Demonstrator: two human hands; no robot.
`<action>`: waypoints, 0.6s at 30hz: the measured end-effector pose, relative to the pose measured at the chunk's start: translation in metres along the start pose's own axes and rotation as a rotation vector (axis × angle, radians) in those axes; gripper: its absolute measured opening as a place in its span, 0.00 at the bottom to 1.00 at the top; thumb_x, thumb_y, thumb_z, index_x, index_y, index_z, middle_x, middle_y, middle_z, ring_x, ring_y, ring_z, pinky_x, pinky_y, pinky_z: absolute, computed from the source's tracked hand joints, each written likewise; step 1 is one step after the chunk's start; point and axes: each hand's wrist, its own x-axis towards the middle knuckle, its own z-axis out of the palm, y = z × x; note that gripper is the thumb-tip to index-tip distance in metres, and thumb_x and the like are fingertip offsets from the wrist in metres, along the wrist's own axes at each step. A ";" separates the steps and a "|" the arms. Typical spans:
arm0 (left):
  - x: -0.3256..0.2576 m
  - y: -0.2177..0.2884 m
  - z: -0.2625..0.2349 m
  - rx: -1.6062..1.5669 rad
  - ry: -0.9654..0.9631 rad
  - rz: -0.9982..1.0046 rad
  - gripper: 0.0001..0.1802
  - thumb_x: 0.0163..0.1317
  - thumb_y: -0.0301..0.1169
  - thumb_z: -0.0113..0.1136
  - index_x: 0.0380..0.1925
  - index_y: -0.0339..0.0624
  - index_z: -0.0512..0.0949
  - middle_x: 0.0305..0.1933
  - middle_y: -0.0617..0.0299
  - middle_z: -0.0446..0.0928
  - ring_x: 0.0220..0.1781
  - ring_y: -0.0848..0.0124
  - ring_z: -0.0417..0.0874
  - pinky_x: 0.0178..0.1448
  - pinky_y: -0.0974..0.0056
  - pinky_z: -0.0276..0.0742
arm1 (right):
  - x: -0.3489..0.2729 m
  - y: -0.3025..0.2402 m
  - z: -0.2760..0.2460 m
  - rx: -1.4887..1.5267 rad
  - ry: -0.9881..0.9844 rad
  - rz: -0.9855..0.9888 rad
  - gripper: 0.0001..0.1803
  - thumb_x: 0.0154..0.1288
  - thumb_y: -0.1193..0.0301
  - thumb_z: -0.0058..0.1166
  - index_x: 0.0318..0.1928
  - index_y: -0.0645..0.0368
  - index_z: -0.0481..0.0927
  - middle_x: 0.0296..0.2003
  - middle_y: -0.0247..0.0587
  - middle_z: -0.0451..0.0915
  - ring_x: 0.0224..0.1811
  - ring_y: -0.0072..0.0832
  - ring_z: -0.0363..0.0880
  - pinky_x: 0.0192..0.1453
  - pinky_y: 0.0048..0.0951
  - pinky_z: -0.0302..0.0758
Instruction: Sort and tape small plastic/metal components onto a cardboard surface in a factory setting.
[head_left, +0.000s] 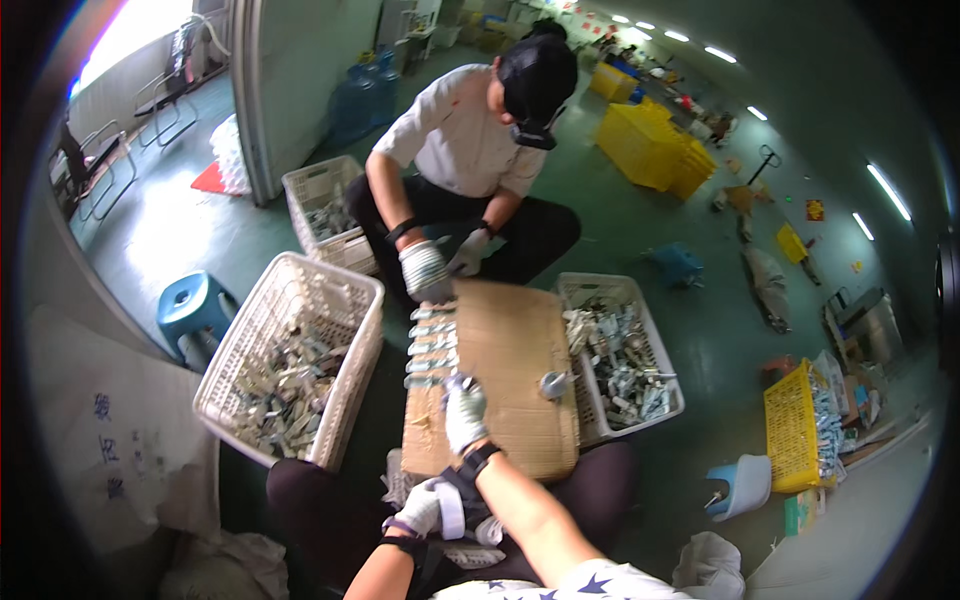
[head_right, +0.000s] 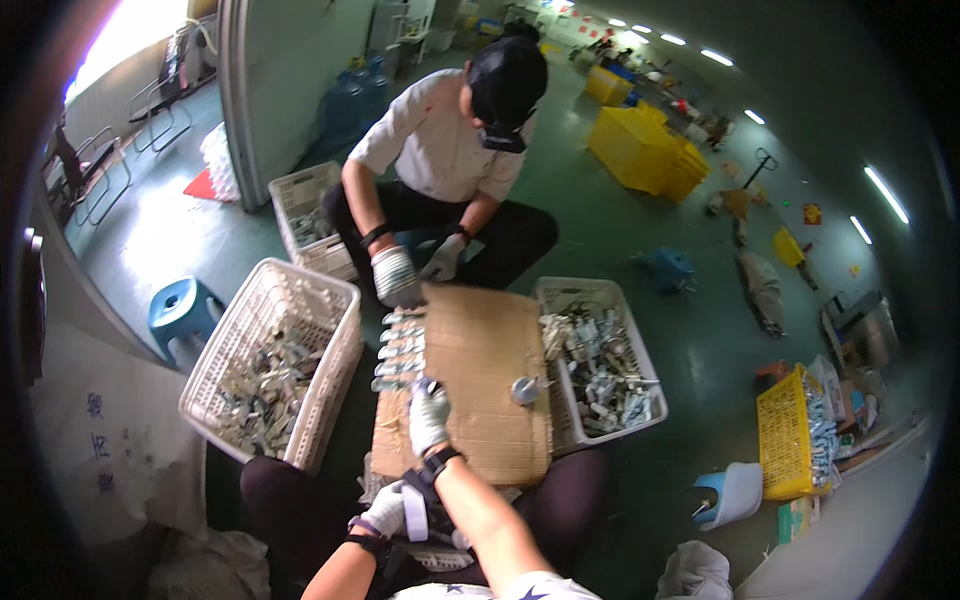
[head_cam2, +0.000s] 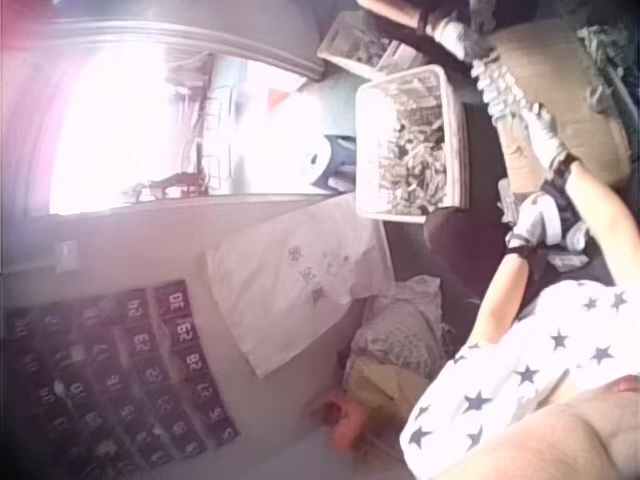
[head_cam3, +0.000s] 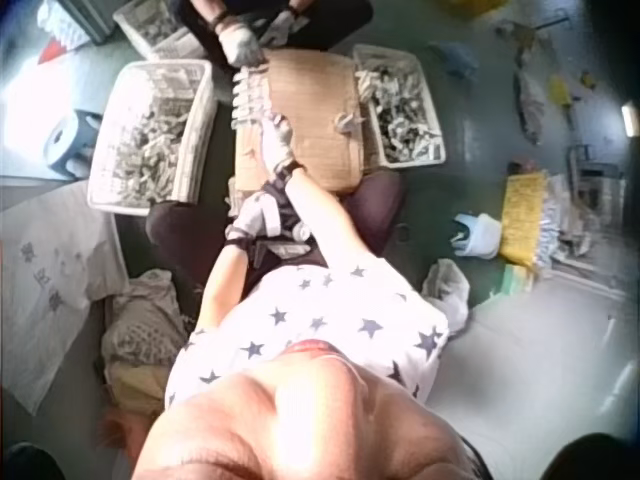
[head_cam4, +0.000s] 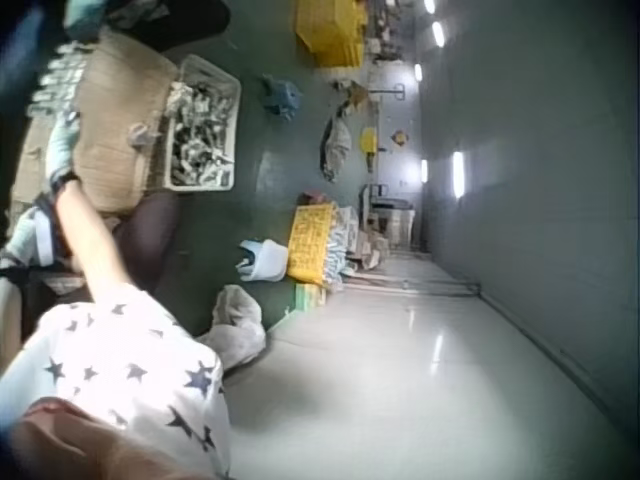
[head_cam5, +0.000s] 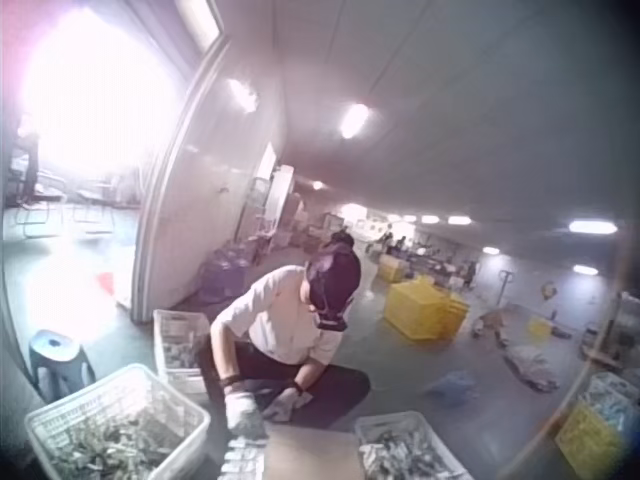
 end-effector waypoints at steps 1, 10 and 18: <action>-0.010 0.008 0.008 0.043 0.011 -0.047 0.14 0.59 0.26 0.61 0.46 0.41 0.77 0.41 0.64 0.79 0.38 0.70 0.80 0.44 0.63 0.78 | 0.002 -0.010 0.001 -0.003 0.027 0.016 0.02 0.63 0.72 0.53 0.32 0.51 0.77 0.20 0.28 0.75 0.15 0.16 0.69 0.18 0.20 0.67; -0.007 0.009 0.008 -0.149 -0.005 -0.130 0.13 0.56 0.25 0.63 0.43 0.39 0.77 0.39 0.60 0.80 0.39 0.67 0.81 0.43 0.60 0.80 | 0.029 -0.030 0.018 -0.056 -0.050 0.151 0.03 0.63 0.72 0.55 0.34 0.53 0.74 0.20 0.26 0.72 0.16 0.16 0.66 0.18 0.20 0.64; -0.008 0.012 0.010 0.040 0.045 -0.105 0.14 0.60 0.23 0.54 0.48 0.38 0.75 0.42 0.59 0.79 0.43 0.66 0.80 0.49 0.60 0.77 | 0.028 -0.013 0.016 -0.066 -0.043 0.221 0.04 0.63 0.69 0.56 0.37 0.53 0.76 0.22 0.28 0.74 0.17 0.16 0.68 0.19 0.19 0.67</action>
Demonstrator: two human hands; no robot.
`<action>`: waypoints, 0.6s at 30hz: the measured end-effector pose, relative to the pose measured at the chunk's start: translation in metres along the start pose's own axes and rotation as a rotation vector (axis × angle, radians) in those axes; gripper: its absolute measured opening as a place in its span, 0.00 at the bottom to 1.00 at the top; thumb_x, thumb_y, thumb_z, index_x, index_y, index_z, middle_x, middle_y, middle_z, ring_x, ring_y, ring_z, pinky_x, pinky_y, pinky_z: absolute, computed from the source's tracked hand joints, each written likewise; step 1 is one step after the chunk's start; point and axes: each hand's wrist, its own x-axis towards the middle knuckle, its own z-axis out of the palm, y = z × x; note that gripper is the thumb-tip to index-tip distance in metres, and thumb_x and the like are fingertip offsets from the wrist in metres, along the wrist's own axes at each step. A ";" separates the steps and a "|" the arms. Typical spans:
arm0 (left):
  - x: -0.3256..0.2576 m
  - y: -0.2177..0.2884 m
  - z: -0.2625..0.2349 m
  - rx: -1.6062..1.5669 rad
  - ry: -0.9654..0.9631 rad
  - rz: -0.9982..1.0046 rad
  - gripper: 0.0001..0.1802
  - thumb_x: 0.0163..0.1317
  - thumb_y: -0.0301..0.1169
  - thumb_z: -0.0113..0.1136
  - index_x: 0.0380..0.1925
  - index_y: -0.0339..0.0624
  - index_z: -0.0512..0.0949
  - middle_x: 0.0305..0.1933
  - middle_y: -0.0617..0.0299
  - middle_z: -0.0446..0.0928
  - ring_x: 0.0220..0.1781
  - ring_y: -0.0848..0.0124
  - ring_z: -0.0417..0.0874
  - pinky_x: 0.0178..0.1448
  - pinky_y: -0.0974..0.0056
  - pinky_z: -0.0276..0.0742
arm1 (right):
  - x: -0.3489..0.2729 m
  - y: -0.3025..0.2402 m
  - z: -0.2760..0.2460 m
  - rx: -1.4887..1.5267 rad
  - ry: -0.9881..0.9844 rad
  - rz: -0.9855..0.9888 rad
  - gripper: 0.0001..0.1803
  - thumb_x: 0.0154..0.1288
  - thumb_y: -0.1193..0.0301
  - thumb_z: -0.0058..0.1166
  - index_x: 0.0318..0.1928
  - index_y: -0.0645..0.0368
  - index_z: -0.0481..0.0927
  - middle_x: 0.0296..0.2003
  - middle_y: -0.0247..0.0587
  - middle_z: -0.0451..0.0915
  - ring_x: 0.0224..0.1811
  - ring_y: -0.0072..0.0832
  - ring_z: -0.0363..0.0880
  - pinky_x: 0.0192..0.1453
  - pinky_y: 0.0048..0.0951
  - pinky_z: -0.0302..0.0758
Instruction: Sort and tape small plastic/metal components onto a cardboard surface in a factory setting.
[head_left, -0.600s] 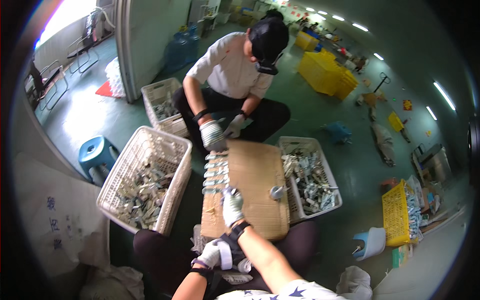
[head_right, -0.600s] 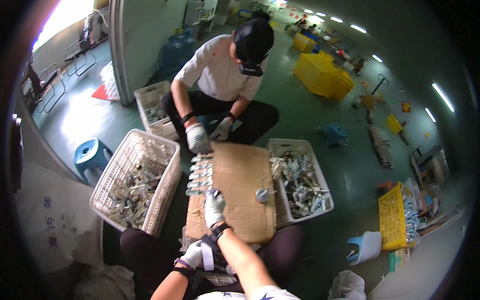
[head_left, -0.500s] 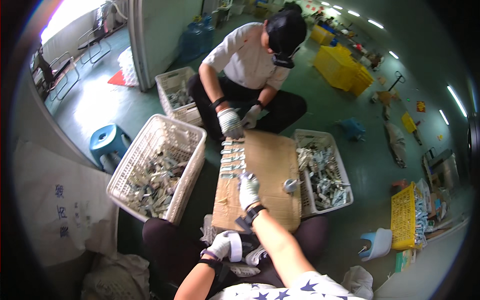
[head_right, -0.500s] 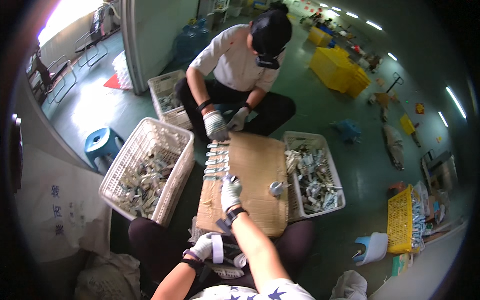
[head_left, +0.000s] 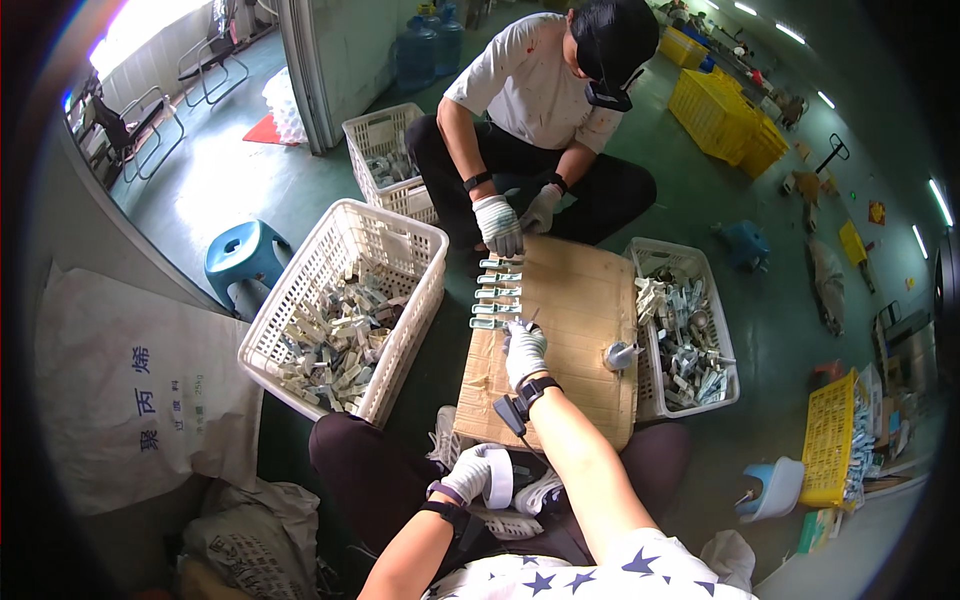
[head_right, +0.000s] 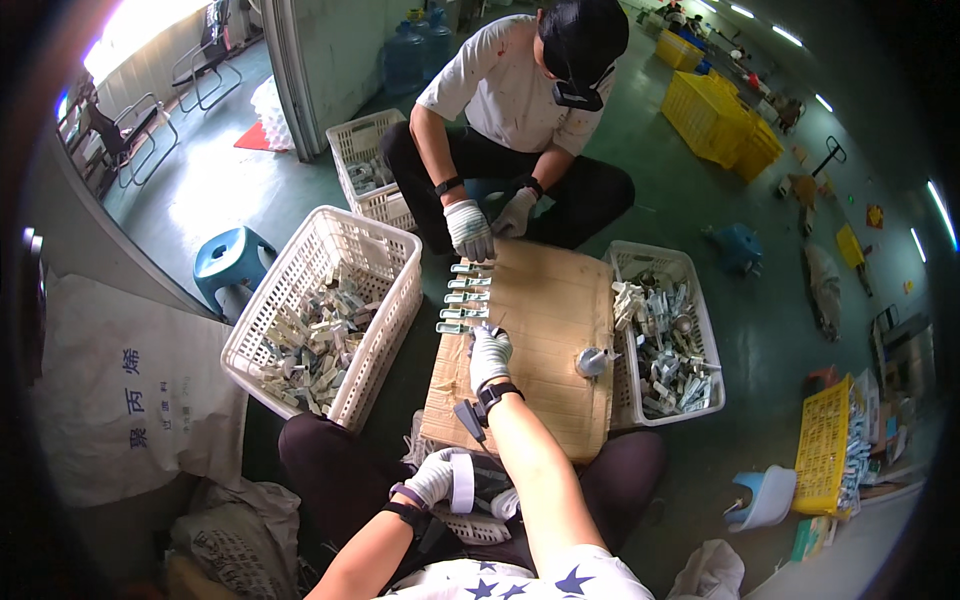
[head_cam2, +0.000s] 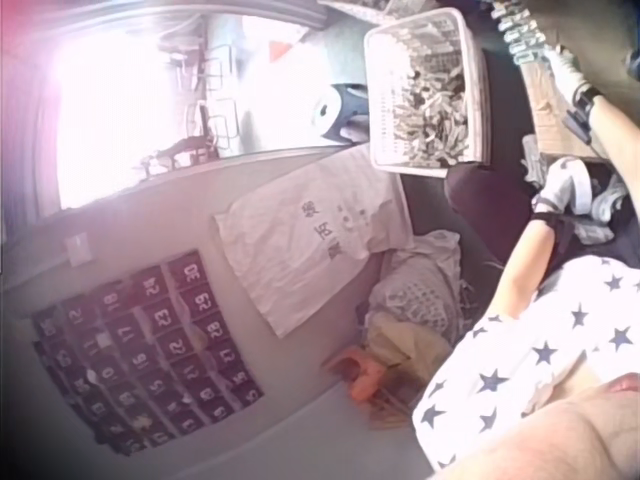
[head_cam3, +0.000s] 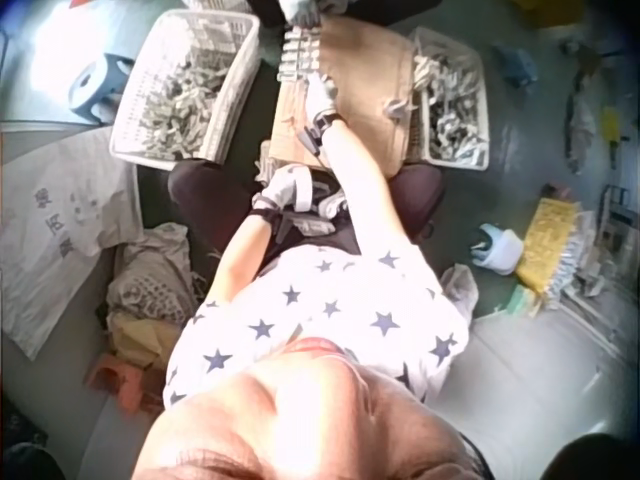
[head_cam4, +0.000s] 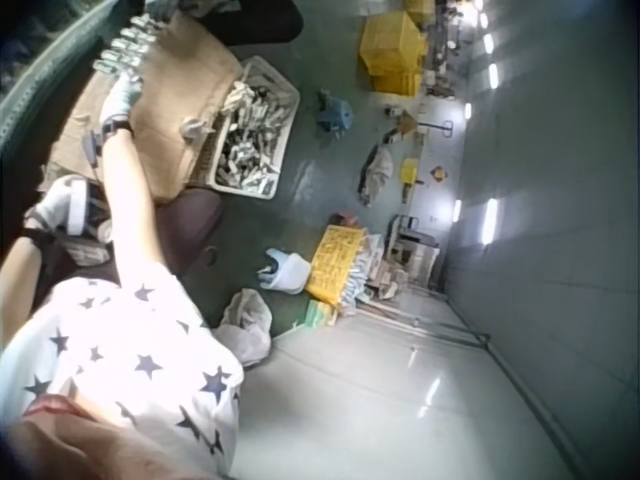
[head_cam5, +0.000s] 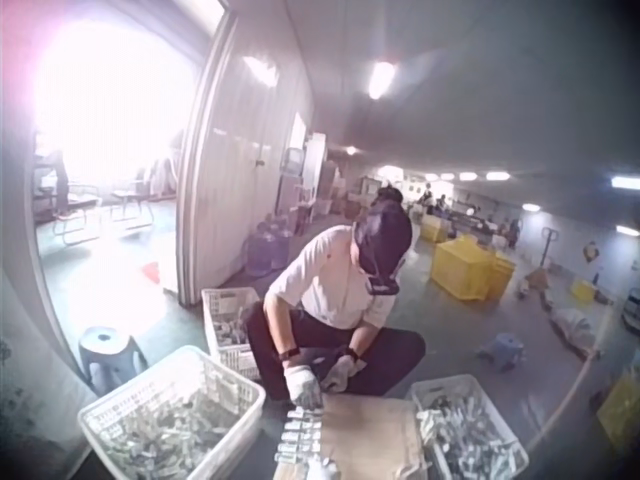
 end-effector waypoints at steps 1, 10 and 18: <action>0.002 -0.002 -0.003 0.037 0.007 -0.001 0.16 0.57 0.21 0.59 0.47 0.38 0.75 0.42 0.60 0.79 0.42 0.68 0.80 0.48 0.62 0.78 | 0.001 0.002 -0.001 0.003 0.001 0.003 0.04 0.63 0.69 0.56 0.37 0.53 0.76 0.22 0.28 0.74 0.17 0.16 0.68 0.19 0.19 0.67; 0.003 -0.003 -0.002 0.042 0.028 0.016 0.15 0.55 0.23 0.64 0.43 0.38 0.77 0.39 0.60 0.80 0.38 0.68 0.81 0.44 0.62 0.80 | 0.009 0.015 -0.008 -0.008 -0.013 0.018 0.03 0.63 0.72 0.53 0.38 0.54 0.75 0.22 0.28 0.74 0.17 0.17 0.67 0.18 0.20 0.65; -0.002 0.004 0.001 0.074 0.012 0.002 0.15 0.57 0.22 0.59 0.47 0.39 0.76 0.40 0.60 0.79 0.40 0.69 0.80 0.45 0.63 0.79 | 0.021 0.021 -0.007 -0.246 0.025 -0.065 0.03 0.62 0.74 0.53 0.34 0.56 0.73 0.22 0.32 0.75 0.16 0.19 0.69 0.17 0.23 0.65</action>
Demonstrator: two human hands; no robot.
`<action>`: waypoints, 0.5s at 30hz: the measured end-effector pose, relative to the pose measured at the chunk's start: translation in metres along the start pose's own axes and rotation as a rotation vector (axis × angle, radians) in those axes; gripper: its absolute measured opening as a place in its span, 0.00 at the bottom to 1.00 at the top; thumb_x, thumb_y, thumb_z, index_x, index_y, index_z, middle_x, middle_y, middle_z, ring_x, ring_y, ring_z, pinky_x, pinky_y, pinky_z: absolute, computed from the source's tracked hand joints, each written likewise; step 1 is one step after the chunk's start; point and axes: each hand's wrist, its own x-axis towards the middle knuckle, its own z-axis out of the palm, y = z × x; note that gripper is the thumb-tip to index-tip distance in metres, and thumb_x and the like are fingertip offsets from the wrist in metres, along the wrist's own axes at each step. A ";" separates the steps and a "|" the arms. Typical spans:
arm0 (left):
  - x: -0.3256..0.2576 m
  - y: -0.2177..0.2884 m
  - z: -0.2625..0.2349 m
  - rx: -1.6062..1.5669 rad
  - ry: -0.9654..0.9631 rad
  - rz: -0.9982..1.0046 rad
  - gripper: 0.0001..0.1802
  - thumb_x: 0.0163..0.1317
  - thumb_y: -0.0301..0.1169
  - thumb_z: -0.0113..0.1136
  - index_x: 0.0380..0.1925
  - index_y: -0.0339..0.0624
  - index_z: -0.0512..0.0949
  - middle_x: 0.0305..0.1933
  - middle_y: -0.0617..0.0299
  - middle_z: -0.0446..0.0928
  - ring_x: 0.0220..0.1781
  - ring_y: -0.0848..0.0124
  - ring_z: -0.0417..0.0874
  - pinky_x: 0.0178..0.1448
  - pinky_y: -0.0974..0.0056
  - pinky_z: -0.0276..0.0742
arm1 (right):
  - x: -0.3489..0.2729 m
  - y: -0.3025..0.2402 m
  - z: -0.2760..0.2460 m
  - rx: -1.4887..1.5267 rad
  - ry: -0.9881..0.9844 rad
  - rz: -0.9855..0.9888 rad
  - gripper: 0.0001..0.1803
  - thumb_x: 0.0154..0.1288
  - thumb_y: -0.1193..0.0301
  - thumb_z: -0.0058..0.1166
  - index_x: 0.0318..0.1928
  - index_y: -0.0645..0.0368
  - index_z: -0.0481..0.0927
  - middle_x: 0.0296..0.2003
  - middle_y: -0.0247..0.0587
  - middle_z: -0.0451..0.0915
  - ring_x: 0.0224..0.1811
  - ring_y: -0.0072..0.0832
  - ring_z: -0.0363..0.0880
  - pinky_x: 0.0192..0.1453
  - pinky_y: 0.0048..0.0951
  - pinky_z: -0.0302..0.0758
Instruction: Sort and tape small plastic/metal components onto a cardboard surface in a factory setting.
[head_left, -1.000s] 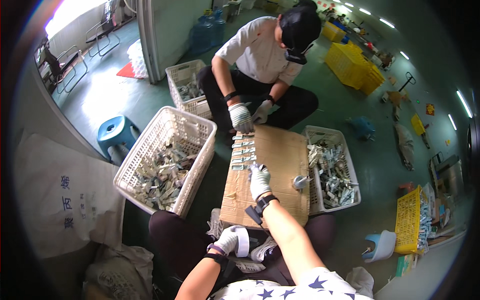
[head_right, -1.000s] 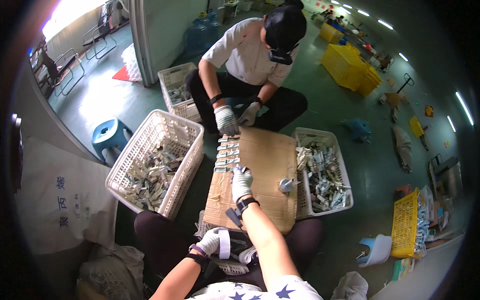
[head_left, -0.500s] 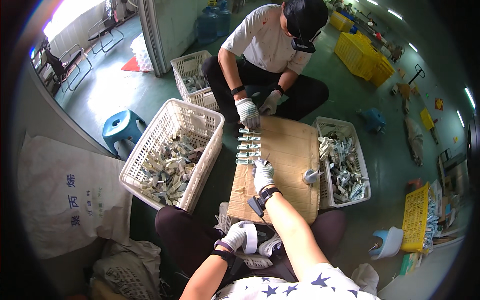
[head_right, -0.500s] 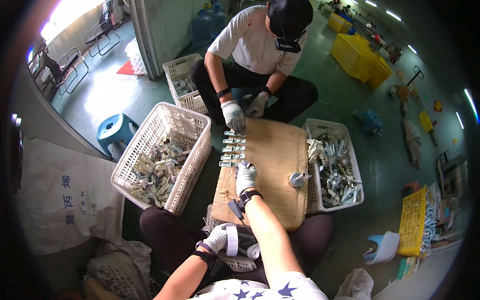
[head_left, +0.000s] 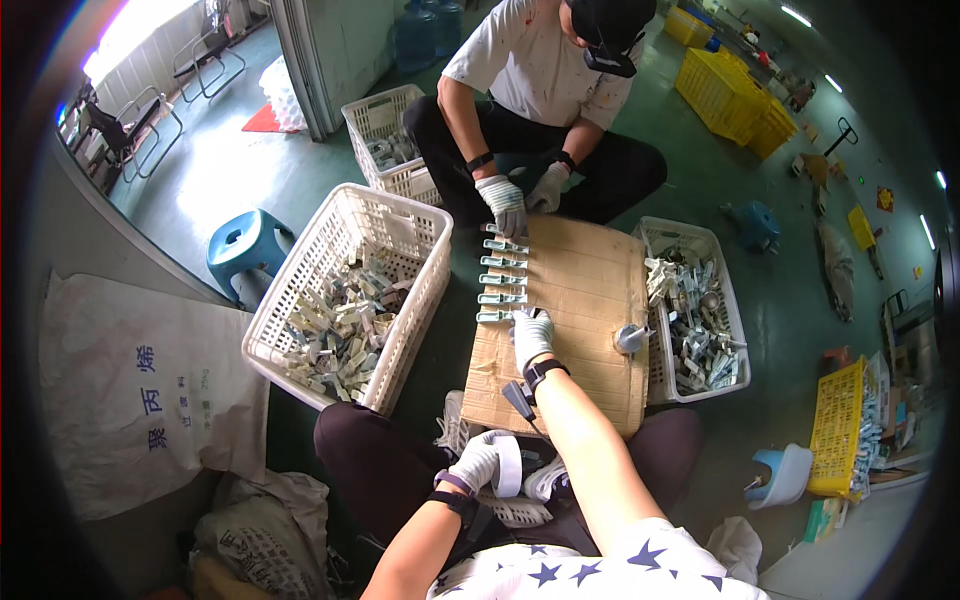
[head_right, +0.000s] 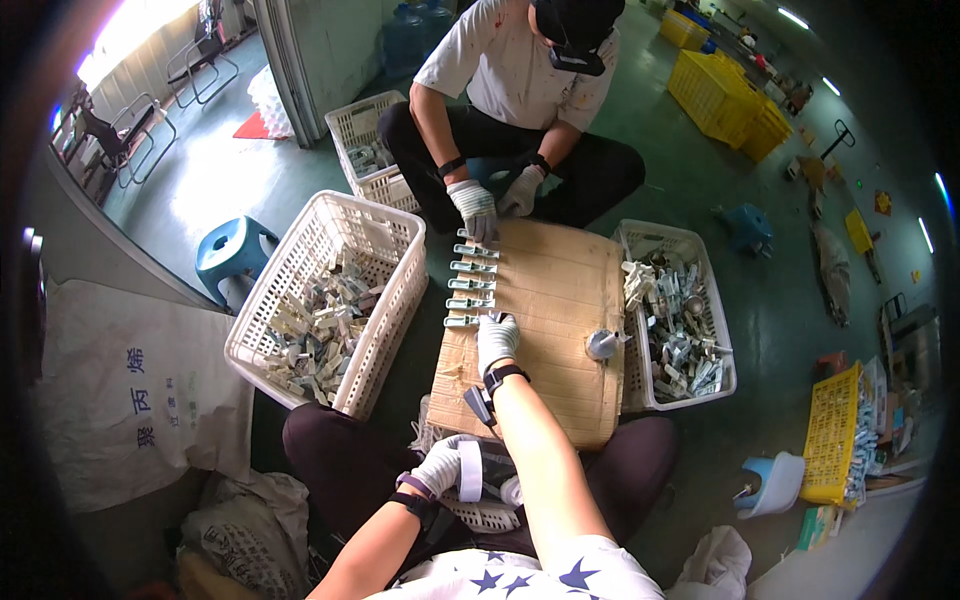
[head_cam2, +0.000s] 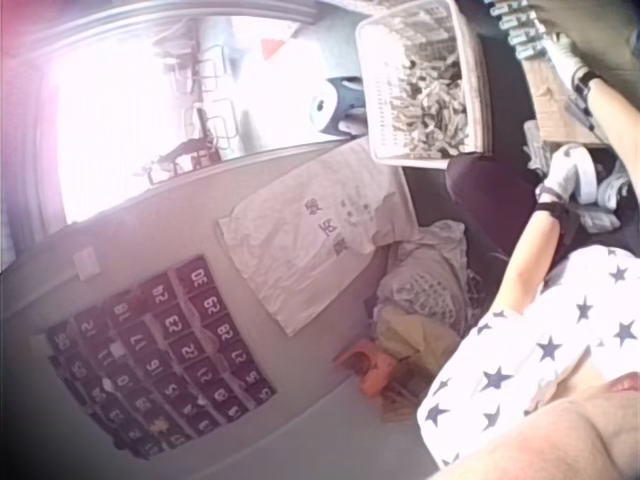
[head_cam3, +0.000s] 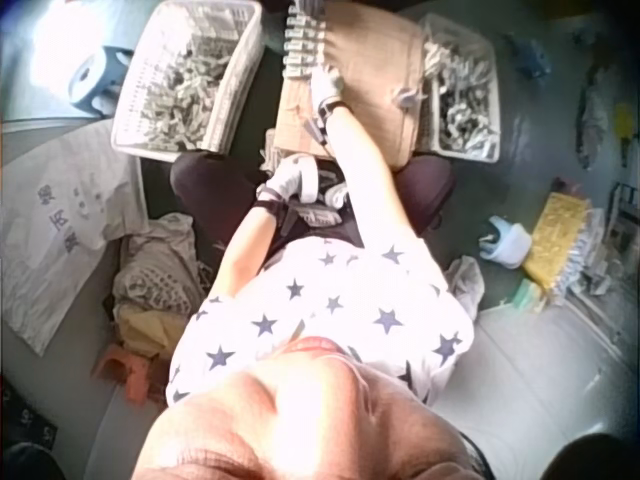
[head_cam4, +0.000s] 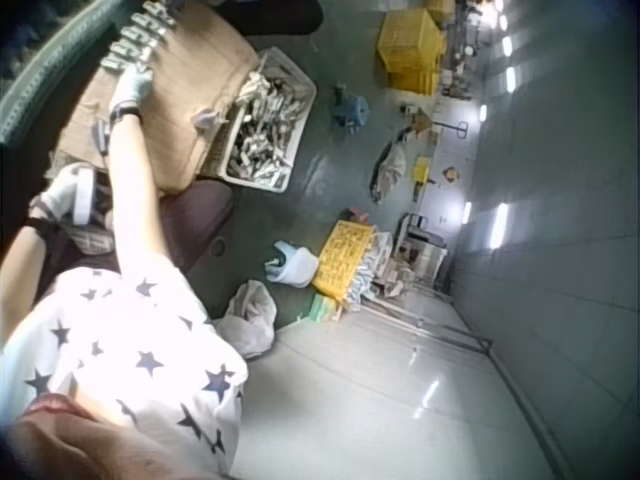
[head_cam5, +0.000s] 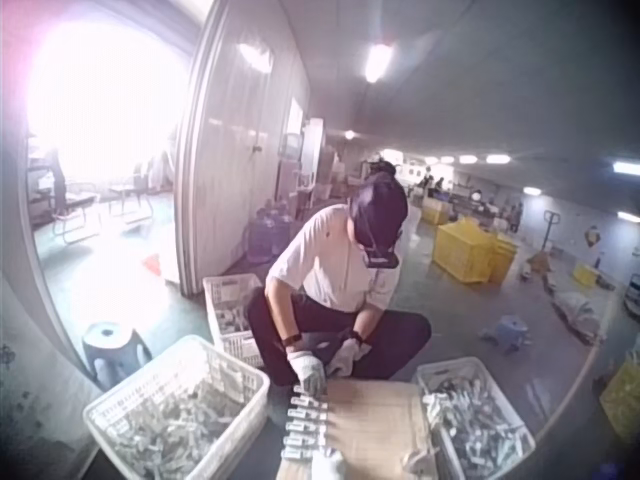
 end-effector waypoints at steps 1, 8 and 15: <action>0.000 -0.002 -0.002 -0.002 0.003 -0.002 0.15 0.57 0.22 0.59 0.47 0.39 0.76 0.40 0.60 0.79 0.40 0.69 0.80 0.45 0.63 0.79 | 0.000 -0.001 0.001 -0.073 -0.005 0.013 0.03 0.61 0.73 0.53 0.34 0.56 0.73 0.22 0.32 0.75 0.16 0.20 0.70 0.17 0.23 0.65; -0.005 0.005 0.005 -0.185 -0.036 -0.029 0.13 0.55 0.22 0.63 0.42 0.39 0.78 0.38 0.62 0.80 0.38 0.70 0.80 0.42 0.63 0.79 | 0.002 -0.005 -0.002 -0.123 0.055 0.081 0.05 0.59 0.71 0.55 0.32 0.60 0.75 0.21 0.36 0.77 0.16 0.23 0.73 0.17 0.25 0.67; -0.002 -0.003 -0.003 -0.079 -0.018 0.031 0.13 0.56 0.23 0.63 0.42 0.39 0.78 0.38 0.62 0.80 0.37 0.71 0.80 0.42 0.64 0.79 | -0.004 -0.015 0.000 -0.183 0.005 0.128 0.07 0.58 0.70 0.56 0.28 0.61 0.77 0.19 0.38 0.77 0.16 0.24 0.73 0.16 0.25 0.66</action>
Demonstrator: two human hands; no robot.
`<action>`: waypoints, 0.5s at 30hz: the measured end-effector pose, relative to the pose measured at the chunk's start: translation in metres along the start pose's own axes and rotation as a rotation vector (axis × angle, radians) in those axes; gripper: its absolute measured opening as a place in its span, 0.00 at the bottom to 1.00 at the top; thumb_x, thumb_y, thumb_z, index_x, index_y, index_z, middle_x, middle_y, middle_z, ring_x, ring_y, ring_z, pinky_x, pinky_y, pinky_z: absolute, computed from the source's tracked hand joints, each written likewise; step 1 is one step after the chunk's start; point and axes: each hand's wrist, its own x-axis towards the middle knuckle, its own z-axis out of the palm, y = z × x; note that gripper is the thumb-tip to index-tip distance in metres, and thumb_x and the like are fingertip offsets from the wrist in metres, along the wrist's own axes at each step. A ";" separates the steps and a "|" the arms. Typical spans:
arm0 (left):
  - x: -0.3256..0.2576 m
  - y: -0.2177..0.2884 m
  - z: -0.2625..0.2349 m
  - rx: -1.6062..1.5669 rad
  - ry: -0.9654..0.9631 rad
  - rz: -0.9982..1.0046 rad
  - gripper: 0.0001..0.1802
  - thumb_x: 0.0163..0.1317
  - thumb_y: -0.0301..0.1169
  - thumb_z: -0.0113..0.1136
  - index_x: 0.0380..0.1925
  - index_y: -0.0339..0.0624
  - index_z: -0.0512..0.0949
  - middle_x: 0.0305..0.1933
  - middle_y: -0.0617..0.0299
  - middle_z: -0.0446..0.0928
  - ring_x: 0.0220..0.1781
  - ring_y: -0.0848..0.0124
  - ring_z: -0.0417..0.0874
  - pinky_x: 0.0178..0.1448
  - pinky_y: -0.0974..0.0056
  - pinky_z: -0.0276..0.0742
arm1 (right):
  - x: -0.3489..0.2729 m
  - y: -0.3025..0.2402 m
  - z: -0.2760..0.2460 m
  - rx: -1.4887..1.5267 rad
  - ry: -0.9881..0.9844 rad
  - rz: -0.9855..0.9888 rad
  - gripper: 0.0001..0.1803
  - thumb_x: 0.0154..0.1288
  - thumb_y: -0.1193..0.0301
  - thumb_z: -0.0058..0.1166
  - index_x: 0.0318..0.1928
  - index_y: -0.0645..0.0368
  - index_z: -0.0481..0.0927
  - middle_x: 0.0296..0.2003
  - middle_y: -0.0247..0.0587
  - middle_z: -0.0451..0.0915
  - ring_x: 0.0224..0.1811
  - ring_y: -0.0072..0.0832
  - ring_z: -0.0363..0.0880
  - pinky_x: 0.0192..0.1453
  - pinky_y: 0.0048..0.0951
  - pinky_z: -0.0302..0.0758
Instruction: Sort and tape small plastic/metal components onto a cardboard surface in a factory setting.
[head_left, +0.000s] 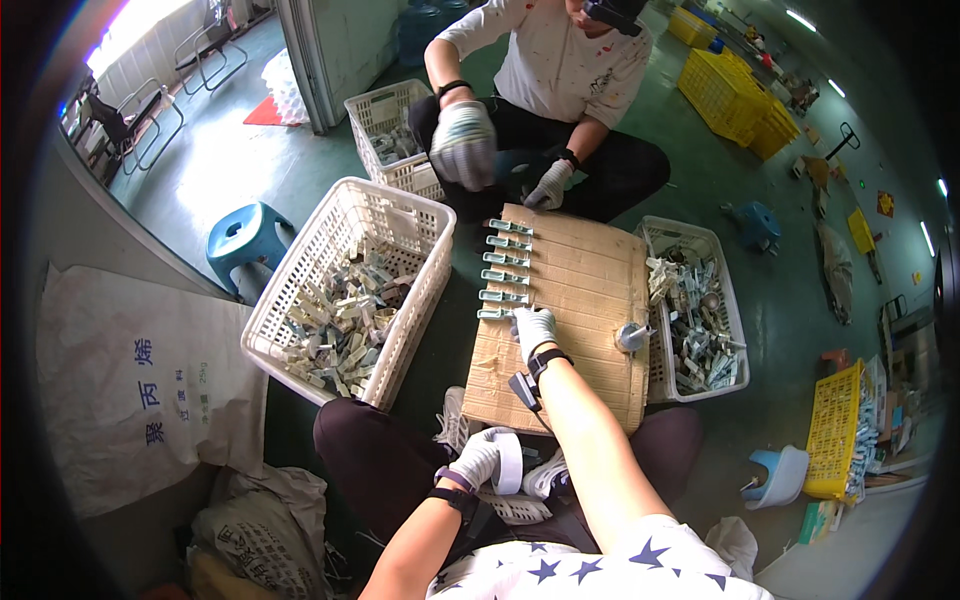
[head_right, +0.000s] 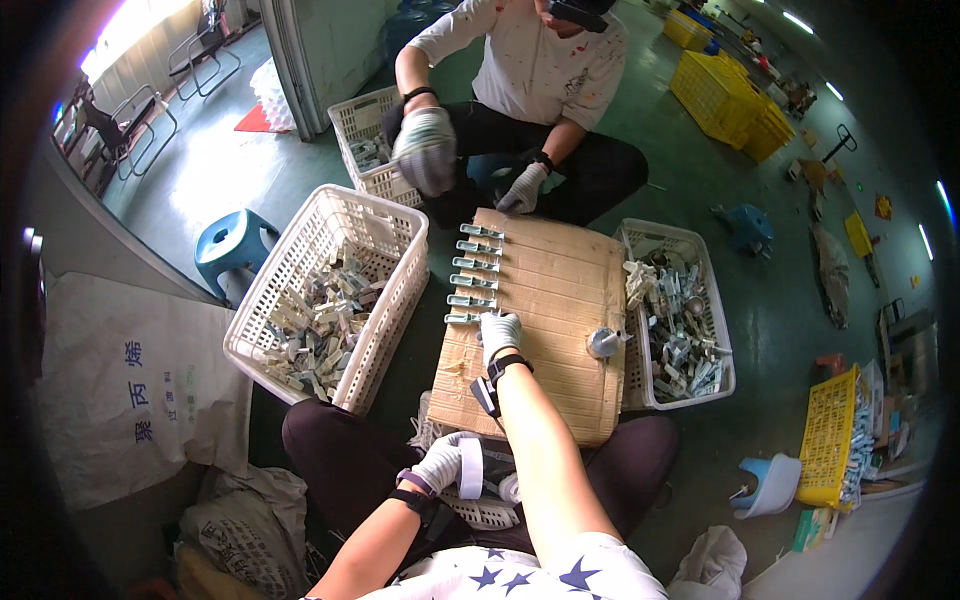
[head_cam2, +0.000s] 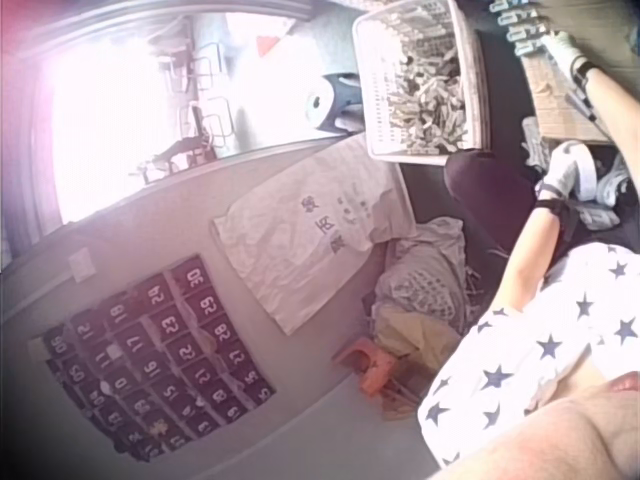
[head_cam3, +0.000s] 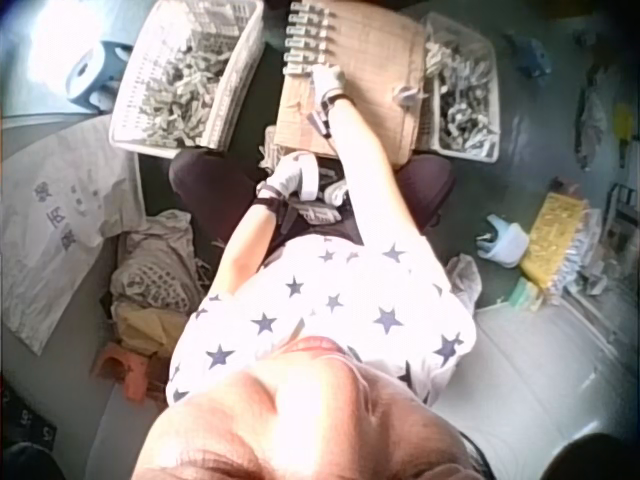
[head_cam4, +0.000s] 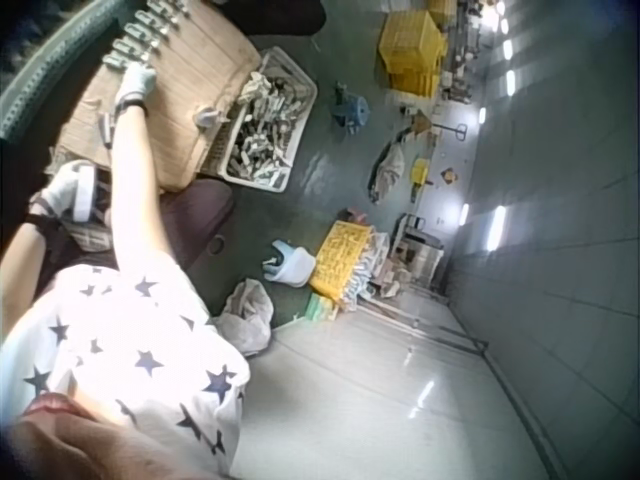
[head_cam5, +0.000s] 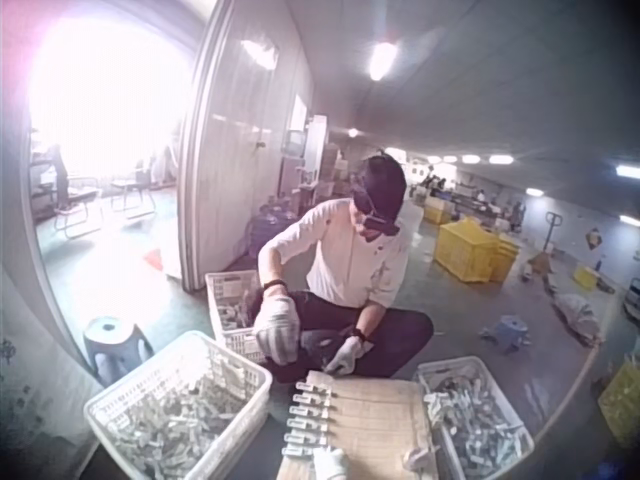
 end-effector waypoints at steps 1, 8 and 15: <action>0.001 0.001 0.002 0.000 -0.003 0.000 0.13 0.56 0.23 0.63 0.42 0.39 0.78 0.38 0.62 0.80 0.37 0.71 0.80 0.42 0.64 0.79 | 0.003 -0.001 -0.002 -0.012 -0.003 0.011 0.07 0.57 0.70 0.57 0.26 0.61 0.78 0.18 0.37 0.77 0.15 0.23 0.72 0.16 0.25 0.65; 0.005 -0.001 -0.006 0.129 0.004 0.040 0.13 0.59 0.21 0.54 0.45 0.38 0.77 0.40 0.61 0.80 0.39 0.69 0.80 0.45 0.64 0.78 | 0.022 0.011 0.005 -0.142 0.001 -0.037 0.12 0.50 0.71 0.61 0.32 0.65 0.75 0.23 0.46 0.80 0.20 0.34 0.79 0.22 0.34 0.73; 0.023 -0.021 -0.015 -0.138 -0.071 -0.038 0.10 0.61 0.22 0.52 0.41 0.41 0.78 0.37 0.62 0.80 0.38 0.66 0.81 0.43 0.61 0.79 | 0.033 0.043 -0.010 -0.586 0.236 -0.223 0.33 0.45 0.52 0.67 0.43 0.64 0.72 0.41 0.58 0.80 0.45 0.48 0.80 0.47 0.42 0.77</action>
